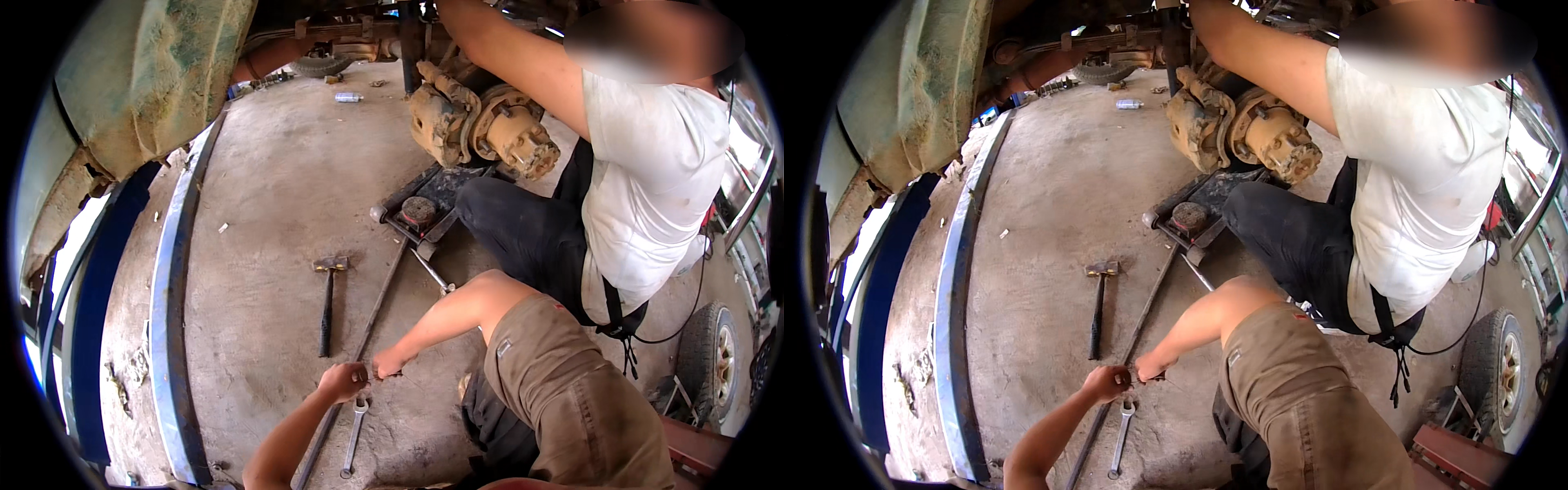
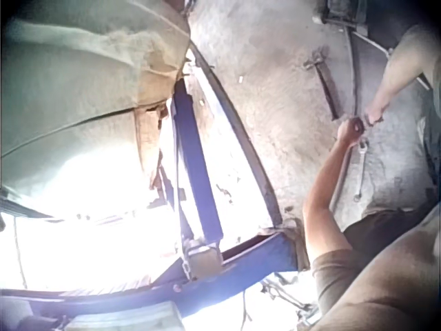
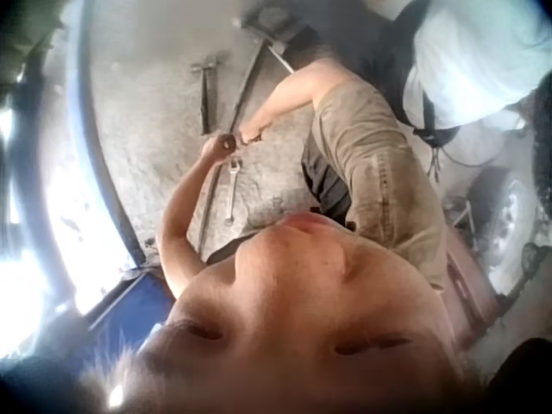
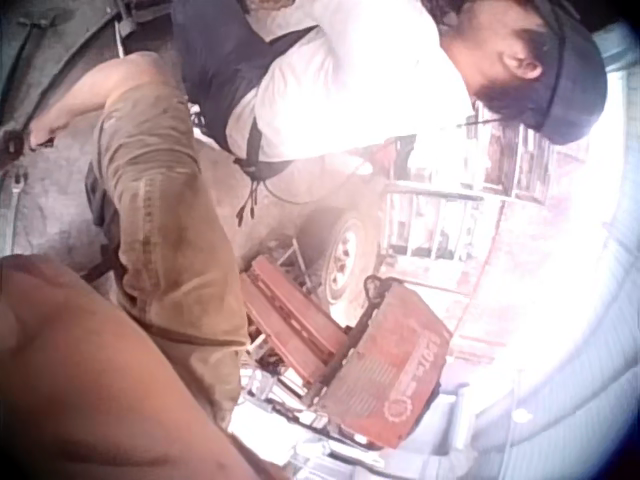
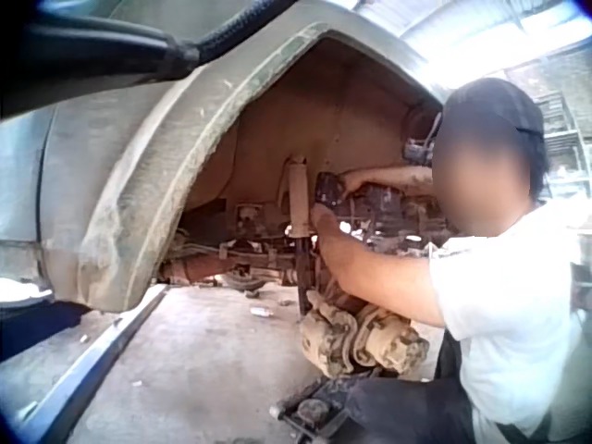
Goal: The person sits on the floor and repeatedly bends, twists, and manipulates a small metal wire or rod with their hands. A coworker works on a vehicle's wheel hub in the background.
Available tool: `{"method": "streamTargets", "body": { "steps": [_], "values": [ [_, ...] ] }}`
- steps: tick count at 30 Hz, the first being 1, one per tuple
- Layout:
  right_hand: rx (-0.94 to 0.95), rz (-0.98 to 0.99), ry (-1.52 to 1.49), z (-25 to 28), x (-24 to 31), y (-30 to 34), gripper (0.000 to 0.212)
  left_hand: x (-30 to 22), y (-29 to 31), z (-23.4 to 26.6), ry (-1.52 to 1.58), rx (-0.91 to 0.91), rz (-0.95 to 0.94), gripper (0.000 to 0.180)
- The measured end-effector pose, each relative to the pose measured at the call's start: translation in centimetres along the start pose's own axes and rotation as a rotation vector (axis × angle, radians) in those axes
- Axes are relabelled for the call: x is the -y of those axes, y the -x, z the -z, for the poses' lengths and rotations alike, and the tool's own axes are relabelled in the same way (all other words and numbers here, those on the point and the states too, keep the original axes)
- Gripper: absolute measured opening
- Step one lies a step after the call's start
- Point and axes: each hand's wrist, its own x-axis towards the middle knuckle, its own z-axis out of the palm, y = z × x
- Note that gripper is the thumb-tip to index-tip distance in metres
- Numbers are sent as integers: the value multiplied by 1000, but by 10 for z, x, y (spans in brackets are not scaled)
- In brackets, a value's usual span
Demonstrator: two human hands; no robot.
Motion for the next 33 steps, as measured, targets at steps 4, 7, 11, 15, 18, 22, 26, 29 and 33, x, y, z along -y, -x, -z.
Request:
{"method": "streamTargets", "body": {
  "steps": [4, 7, 11, 15, 18, 22, 26, 29, 33],
  "values": [
    [-73, 10, 146, 1, 4, -8, 15, 5, 2, -3, 6, 4, 23, 23],
    [-96, -24, 263, -2, -10, -22, 18, 5, 0, -4, 38, 19, -16, 25],
    [-116, -68, 384, 6, -23, -37, 22, -5, 0, -2, 109, 31, 8, 25],
    [-92, -25, 427, 6, -19, -33, 25, -7, 1, 0, 197, 104, 72, 25],
    [-88, -18, 340, 3, -10, -23, 23, 1, -1, -3, 214, 95, 55, 25],
    [-138, 36, 305, 6, -3, -6, 22, -4, 0, 3, 237, 139, 103, 24],
    [-150, 46, 286, 14, 0, 1, 22, 3, -2, -2, 142, 20, 19, 23],
    [-144, -3, 272, 11, -16, -2, 21, 6, -15, -11, 141, 38, -13, 24],
    [-154, -32, 168, 8, 8, 21, 19, -8, 0, 4, 46, 36, 17, 25]
  ]
}}
